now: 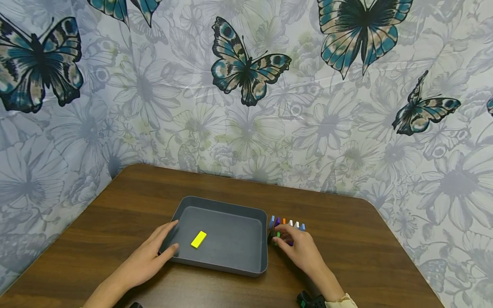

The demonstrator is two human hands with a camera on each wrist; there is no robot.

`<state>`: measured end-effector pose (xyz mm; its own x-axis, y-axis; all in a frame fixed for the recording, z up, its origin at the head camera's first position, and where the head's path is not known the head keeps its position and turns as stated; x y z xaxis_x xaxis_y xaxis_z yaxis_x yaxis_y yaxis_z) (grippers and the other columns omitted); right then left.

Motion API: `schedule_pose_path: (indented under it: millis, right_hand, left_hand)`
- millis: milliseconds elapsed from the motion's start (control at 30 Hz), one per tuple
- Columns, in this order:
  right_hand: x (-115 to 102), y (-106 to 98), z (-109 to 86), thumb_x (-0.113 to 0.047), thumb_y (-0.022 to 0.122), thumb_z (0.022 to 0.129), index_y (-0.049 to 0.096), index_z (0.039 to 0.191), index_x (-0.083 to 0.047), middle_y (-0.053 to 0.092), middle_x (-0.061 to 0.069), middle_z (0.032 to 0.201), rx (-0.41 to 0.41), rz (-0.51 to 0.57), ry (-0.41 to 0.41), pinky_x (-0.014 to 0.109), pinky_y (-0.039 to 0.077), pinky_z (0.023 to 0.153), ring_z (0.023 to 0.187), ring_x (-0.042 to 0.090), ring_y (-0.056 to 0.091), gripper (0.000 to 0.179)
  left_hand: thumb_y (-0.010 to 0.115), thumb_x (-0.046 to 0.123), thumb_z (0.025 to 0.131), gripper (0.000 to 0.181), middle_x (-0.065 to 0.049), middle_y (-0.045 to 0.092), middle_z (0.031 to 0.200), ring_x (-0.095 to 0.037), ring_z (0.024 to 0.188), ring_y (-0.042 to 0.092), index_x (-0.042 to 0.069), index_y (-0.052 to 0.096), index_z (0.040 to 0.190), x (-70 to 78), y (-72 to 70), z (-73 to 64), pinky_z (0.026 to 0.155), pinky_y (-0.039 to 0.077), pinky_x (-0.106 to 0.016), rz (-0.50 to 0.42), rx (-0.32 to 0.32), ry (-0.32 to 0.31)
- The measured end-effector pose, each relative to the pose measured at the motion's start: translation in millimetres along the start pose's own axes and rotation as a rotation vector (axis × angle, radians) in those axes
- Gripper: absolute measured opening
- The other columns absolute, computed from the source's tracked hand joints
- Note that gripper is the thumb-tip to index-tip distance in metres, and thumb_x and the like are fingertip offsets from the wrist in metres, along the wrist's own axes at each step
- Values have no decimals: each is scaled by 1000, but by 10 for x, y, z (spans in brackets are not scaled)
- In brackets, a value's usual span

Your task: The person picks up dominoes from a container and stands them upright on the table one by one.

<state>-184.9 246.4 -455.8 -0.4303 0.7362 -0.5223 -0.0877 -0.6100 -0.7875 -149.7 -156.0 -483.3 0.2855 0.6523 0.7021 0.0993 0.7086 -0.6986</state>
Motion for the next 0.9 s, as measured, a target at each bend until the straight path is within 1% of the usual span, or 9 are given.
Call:
schedule_pose_path:
  millis: [267, 567, 700, 900]
  right_hand:
    - [9, 8, -3, -19, 74, 86, 67, 109, -21, 70, -12, 96, -13, 10, 10, 21, 55, 71, 82, 1, 66, 24]
    - [21, 12, -4, -19, 75, 85, 68, 109, -20, 71, -11, 96, -8, 9, 15, 20, 54, 70, 81, 3, 68, 25]
    - [19, 18, 0, -18, 74, 85, 68, 108, -20, 71, -11, 98, -2, 16, 4, 20, 54, 71, 83, 3, 68, 24]
    - [29, 26, -2, -18, 75, 84, 68, 108, -18, 71, -10, 95, 16, 12, -23, 20, 55, 70, 80, 3, 67, 25]
  left_hand:
    - [47, 46, 100, 63, -9, 30, 153, -34, 137, 36, 18, 27, 152, -2, 0, 4, 101, 37, -60, -10, -7, -12]
    - [48, 46, 100, 63, -9, 30, 153, -35, 138, 35, 19, 26, 152, -8, 2, 11, 100, 37, -61, -16, -2, -8]
    - [47, 45, 100, 62, -8, 30, 153, -34, 138, 35, 19, 26, 152, -13, 1, 13, 101, 37, -60, -16, 1, -3]
    - [48, 47, 99, 63, -9, 30, 153, -36, 138, 35, 20, 26, 152, -18, 1, 13, 100, 37, -62, -11, -2, -12]
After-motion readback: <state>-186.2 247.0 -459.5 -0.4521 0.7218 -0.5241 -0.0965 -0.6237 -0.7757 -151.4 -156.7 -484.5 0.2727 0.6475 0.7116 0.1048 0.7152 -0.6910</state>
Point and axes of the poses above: each hand's wrist, its own z-axis towards the middle knuckle, its own y-axis out of the palm, x = y × z, the point moved 3 cm from there along z, towards the middle knuckle
